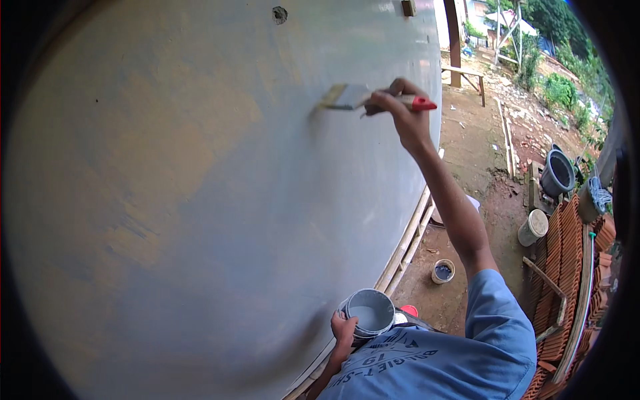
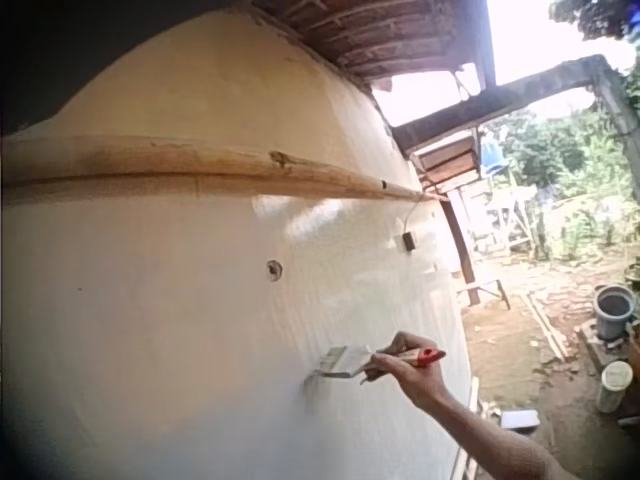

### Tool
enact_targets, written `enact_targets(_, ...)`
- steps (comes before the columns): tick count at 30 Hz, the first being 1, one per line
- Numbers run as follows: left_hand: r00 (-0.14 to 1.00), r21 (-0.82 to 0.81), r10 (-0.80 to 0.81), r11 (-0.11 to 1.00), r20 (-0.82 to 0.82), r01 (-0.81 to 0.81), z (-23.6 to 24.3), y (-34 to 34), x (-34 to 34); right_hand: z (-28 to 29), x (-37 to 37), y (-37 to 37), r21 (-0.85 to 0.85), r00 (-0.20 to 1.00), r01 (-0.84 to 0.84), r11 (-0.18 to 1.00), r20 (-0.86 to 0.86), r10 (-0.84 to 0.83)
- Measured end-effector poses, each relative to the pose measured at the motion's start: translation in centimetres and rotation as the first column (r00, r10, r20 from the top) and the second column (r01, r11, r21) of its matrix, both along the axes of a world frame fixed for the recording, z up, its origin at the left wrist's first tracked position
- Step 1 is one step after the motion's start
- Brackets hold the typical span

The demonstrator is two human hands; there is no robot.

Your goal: The person paints the exterior wall of a building using a brush. They dip the brush into a paint bucket and apply the light-colored paint to the surface, working around an electrical switch and moving along the wall.

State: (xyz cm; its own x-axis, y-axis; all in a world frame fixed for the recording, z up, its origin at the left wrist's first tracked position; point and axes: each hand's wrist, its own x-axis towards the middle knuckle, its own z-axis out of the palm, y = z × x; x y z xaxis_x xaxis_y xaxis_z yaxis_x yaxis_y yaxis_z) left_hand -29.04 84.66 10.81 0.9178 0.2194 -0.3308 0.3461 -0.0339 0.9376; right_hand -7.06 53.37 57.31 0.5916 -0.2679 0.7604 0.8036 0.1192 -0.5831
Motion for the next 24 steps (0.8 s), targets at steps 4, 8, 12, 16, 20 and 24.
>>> enact_targets(4,0.999,0.072,0.007,0.997,-0.041,-0.004,-0.2,0.0,0.2,13.0,2.6,0.3,0.067,0.879,0.217,0.974,0.421,-0.225)
enact_targets(8,0.993,0.106,-0.022,0.994,-0.113,0.034,1.8,0.0,0.2,12.3,5.9,2.6,0.002,0.92,0.154,0.988,0.364,-0.144)
enact_targets(12,0.998,0.01,-0.02,1.0,-0.067,0.02,1.4,0.0,0.3,8.9,4.2,-2.8,-0.201,0.995,0.063,0.978,0.092,-0.045)
enact_targets(16,0.996,0.06,0.003,0.998,-0.085,0.002,0.5,0.2,0.1,17.0,3.7,-4.1,-0.067,0.977,-0.028,0.997,0.208,0.041)
enact_targets(20,0.994,0.214,-0.031,0.975,-0.101,0.052,0.5,0.4,0.7,23.9,6.6,0.6,0.015,0.874,-0.162,0.987,0.466,0.137)
enact_targets(24,0.993,0.153,-0.06,0.985,-0.103,0.075,0.6,0.2,1.2,20.1,8.7,2.0,-0.005,0.891,-0.216,0.976,0.409,0.199)
